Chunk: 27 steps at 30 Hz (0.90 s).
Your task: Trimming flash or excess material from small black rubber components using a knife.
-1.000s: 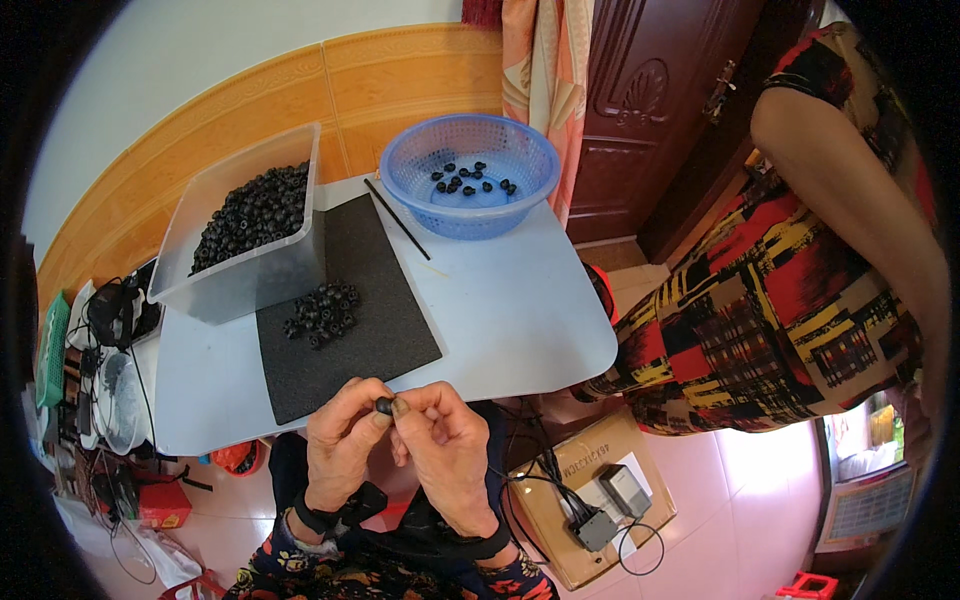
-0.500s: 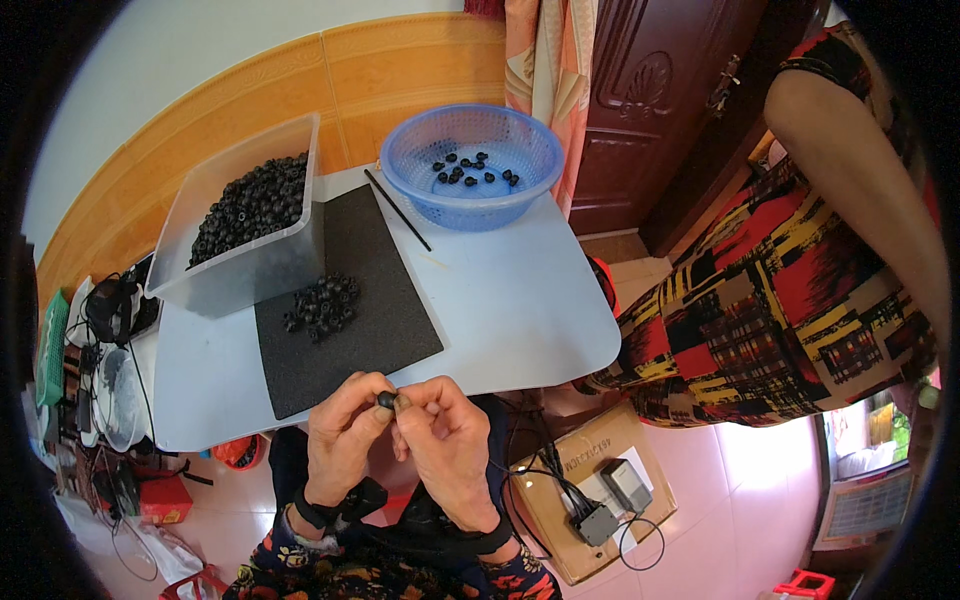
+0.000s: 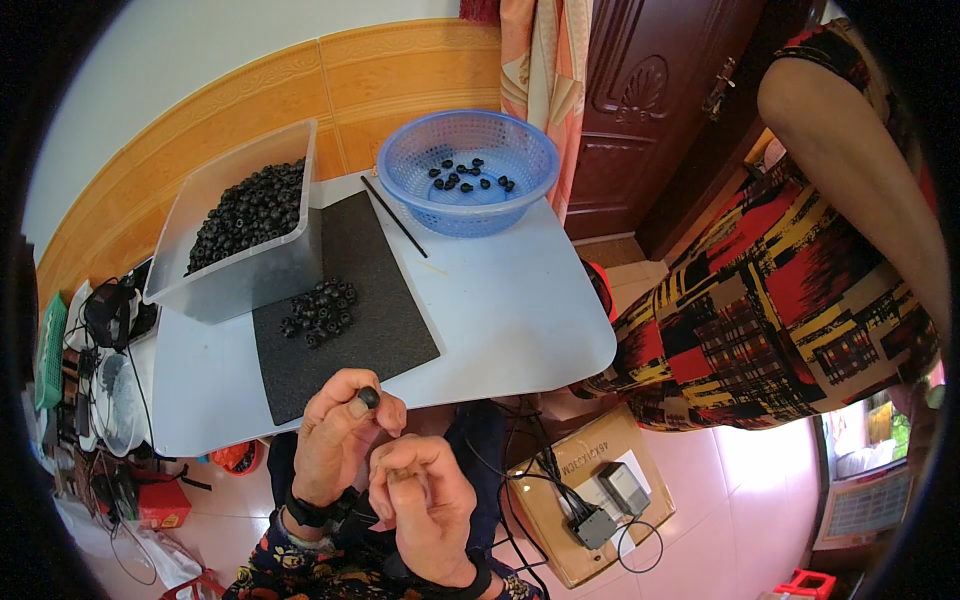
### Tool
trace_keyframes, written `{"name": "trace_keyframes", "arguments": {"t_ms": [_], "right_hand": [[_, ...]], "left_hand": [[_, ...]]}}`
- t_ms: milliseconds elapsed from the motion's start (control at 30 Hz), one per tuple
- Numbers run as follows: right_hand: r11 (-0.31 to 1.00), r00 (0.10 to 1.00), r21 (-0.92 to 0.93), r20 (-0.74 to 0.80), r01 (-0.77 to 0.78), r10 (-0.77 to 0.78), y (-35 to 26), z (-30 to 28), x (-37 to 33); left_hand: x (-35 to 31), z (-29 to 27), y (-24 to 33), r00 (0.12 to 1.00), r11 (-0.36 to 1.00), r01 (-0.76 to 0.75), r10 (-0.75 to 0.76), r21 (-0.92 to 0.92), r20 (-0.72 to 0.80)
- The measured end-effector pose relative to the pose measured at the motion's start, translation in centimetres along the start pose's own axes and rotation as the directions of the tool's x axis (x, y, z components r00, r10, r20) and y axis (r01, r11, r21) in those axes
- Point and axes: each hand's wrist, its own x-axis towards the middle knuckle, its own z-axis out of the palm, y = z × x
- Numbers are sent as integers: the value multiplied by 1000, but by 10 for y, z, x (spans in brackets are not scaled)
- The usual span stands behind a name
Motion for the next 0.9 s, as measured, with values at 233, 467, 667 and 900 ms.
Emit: {"name": "trace_keyframes", "arguments": {"t_ms": [233, 467, 667, 900], "right_hand": [[998, 998, 31, 45, -46, 44, 6, -1, 2], [996, 1000, -87, 10, 8, -7, 14, 8, 2], [994, 996, -54, 3, -91, 91, 18, 12, 2], [984, 997, -170, 49, -58, 67, 47, -8, 3]], "left_hand": [[8, 0, 1, 999, 999, 37, -36, -23, 12], [4, 11, 5, 985, 994, 71, -57, 83, -160], [7, -2, -10, 992, 985, 12, 10, 175, -126], [13, -9, -21, 996, 990, 26, -38, 136, 86]]}}
